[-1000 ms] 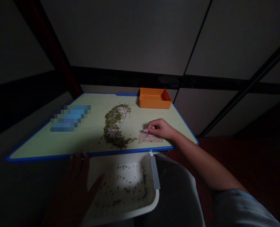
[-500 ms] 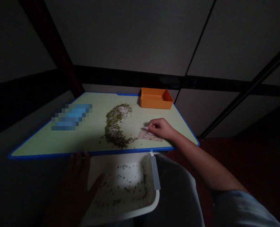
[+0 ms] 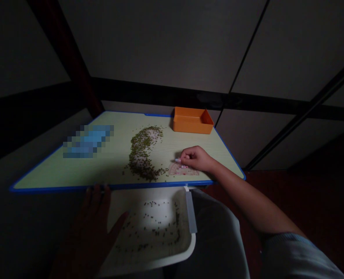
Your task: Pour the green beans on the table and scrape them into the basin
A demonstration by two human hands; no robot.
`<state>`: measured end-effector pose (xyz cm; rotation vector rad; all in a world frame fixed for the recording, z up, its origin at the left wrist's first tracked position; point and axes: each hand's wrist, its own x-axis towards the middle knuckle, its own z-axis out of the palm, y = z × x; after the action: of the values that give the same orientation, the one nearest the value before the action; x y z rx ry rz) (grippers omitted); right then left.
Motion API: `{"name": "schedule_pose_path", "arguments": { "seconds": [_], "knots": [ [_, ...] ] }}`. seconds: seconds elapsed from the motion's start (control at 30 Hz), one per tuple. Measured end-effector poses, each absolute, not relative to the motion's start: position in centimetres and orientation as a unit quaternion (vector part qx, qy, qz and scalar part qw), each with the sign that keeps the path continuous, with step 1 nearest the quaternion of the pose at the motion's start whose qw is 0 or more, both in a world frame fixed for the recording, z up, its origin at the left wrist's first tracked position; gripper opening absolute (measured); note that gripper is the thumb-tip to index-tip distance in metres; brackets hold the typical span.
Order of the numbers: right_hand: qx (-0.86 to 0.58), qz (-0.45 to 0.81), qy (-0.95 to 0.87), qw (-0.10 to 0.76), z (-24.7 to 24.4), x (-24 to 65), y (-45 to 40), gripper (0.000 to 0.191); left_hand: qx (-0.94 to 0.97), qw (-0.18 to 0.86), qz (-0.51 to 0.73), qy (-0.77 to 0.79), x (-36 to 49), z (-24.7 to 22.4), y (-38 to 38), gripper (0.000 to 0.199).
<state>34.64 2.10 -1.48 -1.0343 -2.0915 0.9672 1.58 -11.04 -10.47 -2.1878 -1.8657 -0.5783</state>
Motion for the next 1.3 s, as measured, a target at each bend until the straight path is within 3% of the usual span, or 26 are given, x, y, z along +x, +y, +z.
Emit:
{"name": "schedule_pose_path", "arguments": {
  "seconds": [0.4, 0.67, 1.3],
  "knots": [
    [-0.435, 0.312, -0.777, 0.33, -1.8, 34.6, 2.6, 0.032, -0.743, 0.088, -0.192, -0.635, 1.7, -10.1, -11.1, 0.09],
    [-0.39, 0.369, -0.786, 0.307, -1.6, 34.4, 2.3, 0.032, -0.744, 0.094, -0.193, -0.633, 1.4, -10.4, -11.1, 0.089],
    [-0.438, 0.273, -0.795, 0.319, -2.1, 33.7, 3.1, 0.031, -0.734, 0.082, -0.192, -0.647, 1.8, -10.1, -11.0, 0.09]
  ]
}}
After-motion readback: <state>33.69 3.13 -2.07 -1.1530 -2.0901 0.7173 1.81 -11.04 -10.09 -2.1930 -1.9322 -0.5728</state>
